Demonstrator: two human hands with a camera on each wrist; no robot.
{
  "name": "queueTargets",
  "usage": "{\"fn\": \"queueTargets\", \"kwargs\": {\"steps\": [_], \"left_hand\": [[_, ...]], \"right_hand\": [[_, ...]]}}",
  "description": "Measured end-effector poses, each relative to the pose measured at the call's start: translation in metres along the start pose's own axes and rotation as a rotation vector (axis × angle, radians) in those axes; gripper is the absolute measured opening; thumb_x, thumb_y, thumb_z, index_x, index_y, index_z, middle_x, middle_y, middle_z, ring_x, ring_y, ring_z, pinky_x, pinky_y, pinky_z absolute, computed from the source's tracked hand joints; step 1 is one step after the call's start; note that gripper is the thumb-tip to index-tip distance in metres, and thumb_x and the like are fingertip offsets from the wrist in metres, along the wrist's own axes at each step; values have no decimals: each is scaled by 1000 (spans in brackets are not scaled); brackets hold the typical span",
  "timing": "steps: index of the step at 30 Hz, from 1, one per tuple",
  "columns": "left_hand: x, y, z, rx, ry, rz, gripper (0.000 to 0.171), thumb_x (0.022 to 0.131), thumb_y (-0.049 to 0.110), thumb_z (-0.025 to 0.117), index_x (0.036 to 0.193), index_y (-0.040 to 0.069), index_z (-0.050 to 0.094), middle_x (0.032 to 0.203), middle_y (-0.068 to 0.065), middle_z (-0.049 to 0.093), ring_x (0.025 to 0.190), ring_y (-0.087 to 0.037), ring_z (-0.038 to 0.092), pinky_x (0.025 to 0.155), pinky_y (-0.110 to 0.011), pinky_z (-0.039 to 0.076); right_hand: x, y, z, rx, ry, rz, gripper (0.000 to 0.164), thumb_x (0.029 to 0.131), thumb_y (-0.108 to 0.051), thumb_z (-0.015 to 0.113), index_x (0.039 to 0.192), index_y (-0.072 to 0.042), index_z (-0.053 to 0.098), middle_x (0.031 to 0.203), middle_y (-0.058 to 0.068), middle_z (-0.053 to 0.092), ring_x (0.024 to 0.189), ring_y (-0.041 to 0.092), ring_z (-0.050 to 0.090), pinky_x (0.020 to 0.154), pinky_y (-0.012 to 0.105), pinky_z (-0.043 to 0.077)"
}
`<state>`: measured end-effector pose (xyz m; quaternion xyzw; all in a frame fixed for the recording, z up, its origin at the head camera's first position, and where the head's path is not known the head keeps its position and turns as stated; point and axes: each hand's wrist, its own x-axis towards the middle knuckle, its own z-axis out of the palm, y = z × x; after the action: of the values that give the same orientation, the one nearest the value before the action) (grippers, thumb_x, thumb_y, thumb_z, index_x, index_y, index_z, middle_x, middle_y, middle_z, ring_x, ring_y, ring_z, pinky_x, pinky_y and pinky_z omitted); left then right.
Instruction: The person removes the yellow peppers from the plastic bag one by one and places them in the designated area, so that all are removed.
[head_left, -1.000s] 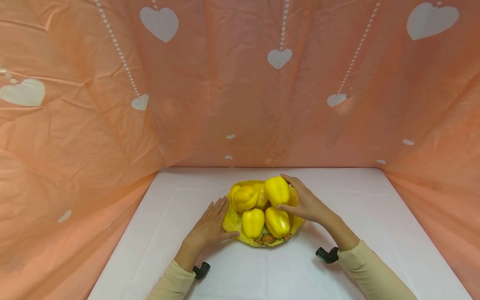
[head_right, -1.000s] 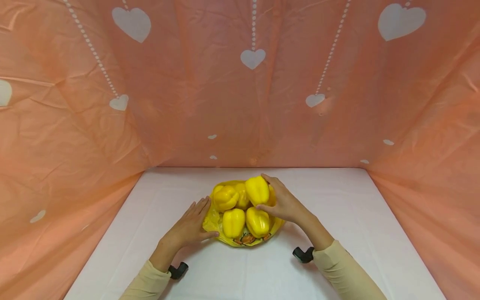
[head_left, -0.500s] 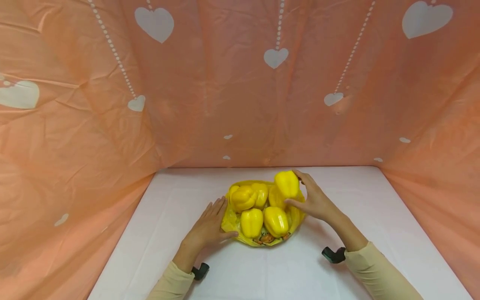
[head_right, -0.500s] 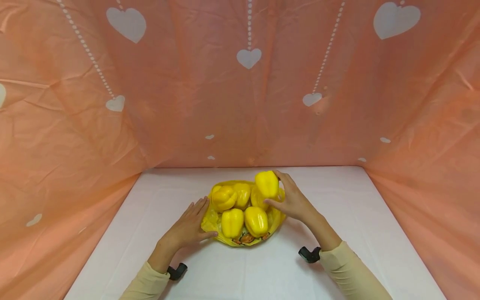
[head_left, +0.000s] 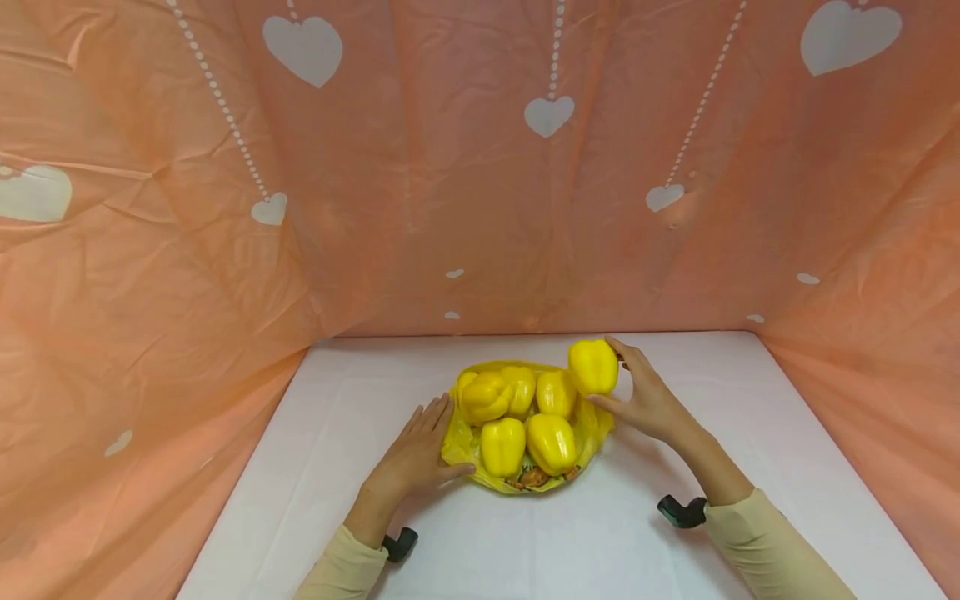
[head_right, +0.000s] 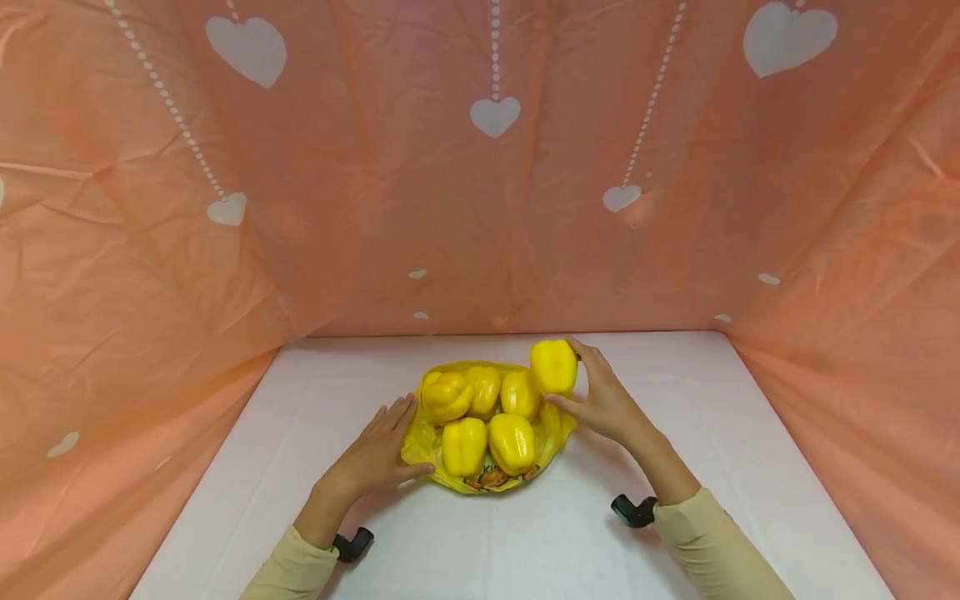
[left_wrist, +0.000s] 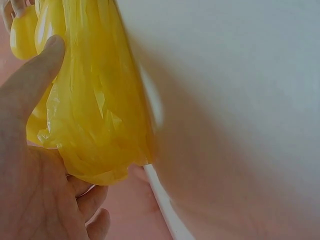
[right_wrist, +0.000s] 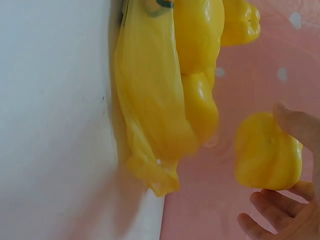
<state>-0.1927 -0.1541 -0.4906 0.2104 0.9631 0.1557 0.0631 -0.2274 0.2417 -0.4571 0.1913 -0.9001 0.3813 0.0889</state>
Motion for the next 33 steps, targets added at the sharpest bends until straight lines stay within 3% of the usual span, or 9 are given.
{"fn": "queueTargets", "kwargs": {"steps": [8, 16, 23, 33], "left_hand": [[-2, -2, 3, -9, 0, -8, 112, 93, 60, 78, 168, -5, 24, 178, -20, 19, 165, -34, 17, 136, -50, 10], [-2, -1, 2, -12, -4, 6, 112, 94, 60, 77, 168, -5, 23, 178, -20, 18, 165, -34, 17, 137, -49, 10], [0, -1, 1, -10, 6, 18, 112, 94, 56, 79, 167, -7, 24, 177, -21, 20, 164, -35, 20, 136, -51, 13], [0, -1, 0, 1, -2, 6, 111, 95, 58, 77, 168, -4, 22, 178, -18, 17, 165, -33, 17, 137, -49, 11]], "right_hand": [[-5, 6, -4, -21, 23, 17, 98, 92, -24, 89, 165, 2, 29, 157, 29, 42, 139, 49, 48, 118, 71, 41], [-5, 18, -7, -20, 48, 12, 97, 90, -16, 89, 163, 7, 29, 156, 34, 42, 138, 53, 49, 117, 70, 42], [-5, 26, -12, -18, 21, 94, 98, 94, -20, 86, 166, 4, 25, 160, 36, 35, 137, 58, 47, 116, 73, 41], [-3, 42, -11, 25, 22, 117, 100, 92, -16, 87, 164, 10, 22, 158, 37, 34, 143, 54, 41, 119, 71, 38]]}}
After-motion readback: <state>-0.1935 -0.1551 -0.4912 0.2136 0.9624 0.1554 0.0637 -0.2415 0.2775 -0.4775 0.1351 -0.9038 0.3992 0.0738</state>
